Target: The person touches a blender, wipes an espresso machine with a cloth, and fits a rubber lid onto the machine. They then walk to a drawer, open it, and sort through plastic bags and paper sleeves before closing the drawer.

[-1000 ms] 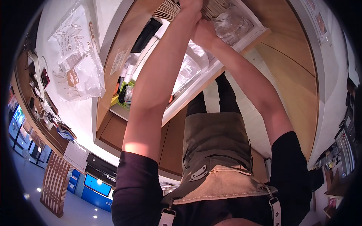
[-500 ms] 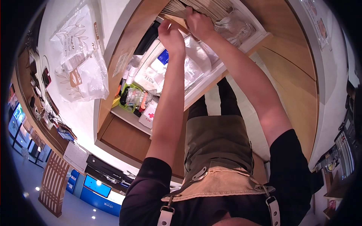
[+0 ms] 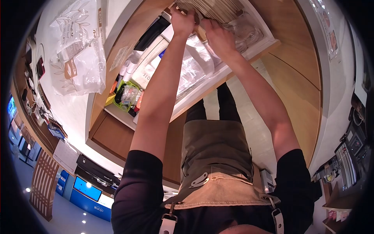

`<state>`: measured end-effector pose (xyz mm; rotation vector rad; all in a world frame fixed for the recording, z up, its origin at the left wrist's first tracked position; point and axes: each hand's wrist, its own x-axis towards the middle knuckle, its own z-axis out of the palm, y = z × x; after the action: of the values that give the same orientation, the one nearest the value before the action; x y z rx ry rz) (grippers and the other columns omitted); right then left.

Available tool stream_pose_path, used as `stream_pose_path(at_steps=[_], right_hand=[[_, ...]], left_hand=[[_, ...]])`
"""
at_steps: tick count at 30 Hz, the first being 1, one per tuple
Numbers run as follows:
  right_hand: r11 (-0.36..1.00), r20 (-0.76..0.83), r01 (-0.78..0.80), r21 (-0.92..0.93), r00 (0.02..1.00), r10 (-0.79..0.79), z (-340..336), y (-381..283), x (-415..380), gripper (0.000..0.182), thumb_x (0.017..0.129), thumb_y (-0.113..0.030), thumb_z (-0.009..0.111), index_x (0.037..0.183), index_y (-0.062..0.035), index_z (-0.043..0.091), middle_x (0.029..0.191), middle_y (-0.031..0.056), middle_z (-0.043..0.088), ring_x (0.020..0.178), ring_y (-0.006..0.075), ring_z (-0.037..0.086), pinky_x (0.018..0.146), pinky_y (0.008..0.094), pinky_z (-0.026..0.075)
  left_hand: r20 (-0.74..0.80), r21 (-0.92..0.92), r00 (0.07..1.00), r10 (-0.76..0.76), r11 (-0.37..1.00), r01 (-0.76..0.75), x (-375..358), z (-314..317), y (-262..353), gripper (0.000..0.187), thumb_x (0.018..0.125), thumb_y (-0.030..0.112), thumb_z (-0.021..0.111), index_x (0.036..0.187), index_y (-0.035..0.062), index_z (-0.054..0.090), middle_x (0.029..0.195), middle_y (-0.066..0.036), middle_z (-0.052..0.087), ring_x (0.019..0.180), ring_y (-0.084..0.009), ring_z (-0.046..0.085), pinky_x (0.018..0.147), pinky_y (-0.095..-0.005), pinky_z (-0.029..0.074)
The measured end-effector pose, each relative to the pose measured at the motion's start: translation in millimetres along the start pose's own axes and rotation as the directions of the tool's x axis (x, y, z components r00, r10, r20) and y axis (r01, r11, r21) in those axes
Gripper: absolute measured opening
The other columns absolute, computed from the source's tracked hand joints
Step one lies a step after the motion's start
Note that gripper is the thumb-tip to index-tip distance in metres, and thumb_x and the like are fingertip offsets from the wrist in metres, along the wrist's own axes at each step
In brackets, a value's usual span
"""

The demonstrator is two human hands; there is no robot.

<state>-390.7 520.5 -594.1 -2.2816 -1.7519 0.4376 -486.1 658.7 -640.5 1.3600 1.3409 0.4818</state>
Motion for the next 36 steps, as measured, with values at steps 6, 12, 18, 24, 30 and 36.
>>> stream_pose_path(at_steps=[6, 12, 18, 24, 30, 36], right_hand=[[0.987, 0.059, -0.019, 0.161, 0.998, 0.01, -11.9, 7.9, 4.2, 0.03, 0.09, -0.019, 0.069, 0.116, -0.0042, 0.064, 0.117, 0.013, 0.065, 0.105, 0.0336, 0.071, 0.078, 0.0462, 0.062], [0.991, -0.239, 0.118, 0.068, 0.966, -0.099, -6.1, 36.5, 22.7, 0.06, 0.102, -0.031, 0.055, 0.147, 0.0074, 0.047, 0.157, 0.0267, 0.039, 0.153, 0.0412, 0.026, 0.126, 0.0563, 0.018], [0.983, -0.093, 0.137, -0.12, 0.985, -0.148, 11.6, 59.6, 45.5, 0.078, 0.107, -0.043, 0.042, 0.159, 0.0106, 0.019, 0.168, 0.0279, 0.016, 0.158, 0.0437, 0.011, 0.127, 0.0579, 0.008], [0.99, -0.005, 0.123, -0.061, 0.992, -0.124, 11.9, 72.2, 39.8, 0.081, 0.108, -0.048, 0.039, 0.16, 0.0098, 0.015, 0.17, 0.0279, 0.008, 0.158, 0.0431, 0.009, 0.128, 0.0578, 0.007], [0.982, -0.486, 0.149, 0.114, 0.871, -0.075, -35.0, 60.4, 13.4, 0.044, 0.099, -0.021, 0.067, 0.139, -0.0051, 0.059, 0.144, 0.0145, 0.059, 0.138, 0.036, 0.051, 0.112, 0.0438, 0.044], [0.45, 0.097, -0.299, 0.841, 0.903, 0.419, -62.9, 49.9, -144.0, 0.032, 0.104, -0.02, 0.062, 0.13, -0.0011, 0.061, 0.12, 0.0117, 0.07, 0.117, 0.0216, 0.066, 0.103, 0.0358, 0.052]], left_hand=[[-0.19, 0.118, 0.975, 0.113, 0.989, -0.092, -21.3, 16.6, 5.4, 0.097, 0.093, 0.051, 0.071, 0.155, -0.0069, 0.024, 0.124, -0.032, 0.065, 0.111, -0.0412, 0.067, 0.097, -0.0441, 0.052], [-0.178, 0.188, 0.973, 0.149, 0.975, -0.114, -19.1, 29.4, -2.7, 0.1, 0.093, 0.041, 0.073, 0.157, -0.0099, 0.015, 0.149, -0.035, 0.044, 0.134, -0.0451, 0.053, 0.111, -0.0454, 0.047], [-0.28, -0.017, 0.934, 0.219, 0.972, -0.233, -30.9, 53.9, -7.0, 0.094, 0.101, 0.032, 0.063, 0.158, -0.0151, 0.005, 0.164, -0.037, 0.018, 0.155, -0.0453, 0.02, 0.128, -0.0416, 0.018], [-0.295, -0.014, 0.93, 0.217, 0.973, -0.231, -30.8, 62.5, -9.6, 0.088, 0.104, 0.032, 0.057, 0.158, -0.0147, 0.004, 0.165, -0.037, 0.015, 0.155, -0.0444, 0.019, 0.127, -0.041, 0.018], [-0.16, -0.13, 0.977, 0.141, 0.978, -0.162, -17.4, 34.6, -33.2, 0.081, 0.104, 0.027, 0.058, 0.16, -0.0096, 0.012, 0.157, -0.032, 0.039, 0.147, -0.0405, 0.04, 0.122, -0.0404, 0.03], [-0.242, -0.096, 0.968, 0.072, 0.991, -0.098, -125.8, -42.9, -1.5, 0.053, 0.105, 0.017, 0.056, 0.149, -0.0096, 0.041, 0.143, -0.022, 0.056, 0.127, -0.023, 0.056, 0.106, -0.0332, 0.044]])
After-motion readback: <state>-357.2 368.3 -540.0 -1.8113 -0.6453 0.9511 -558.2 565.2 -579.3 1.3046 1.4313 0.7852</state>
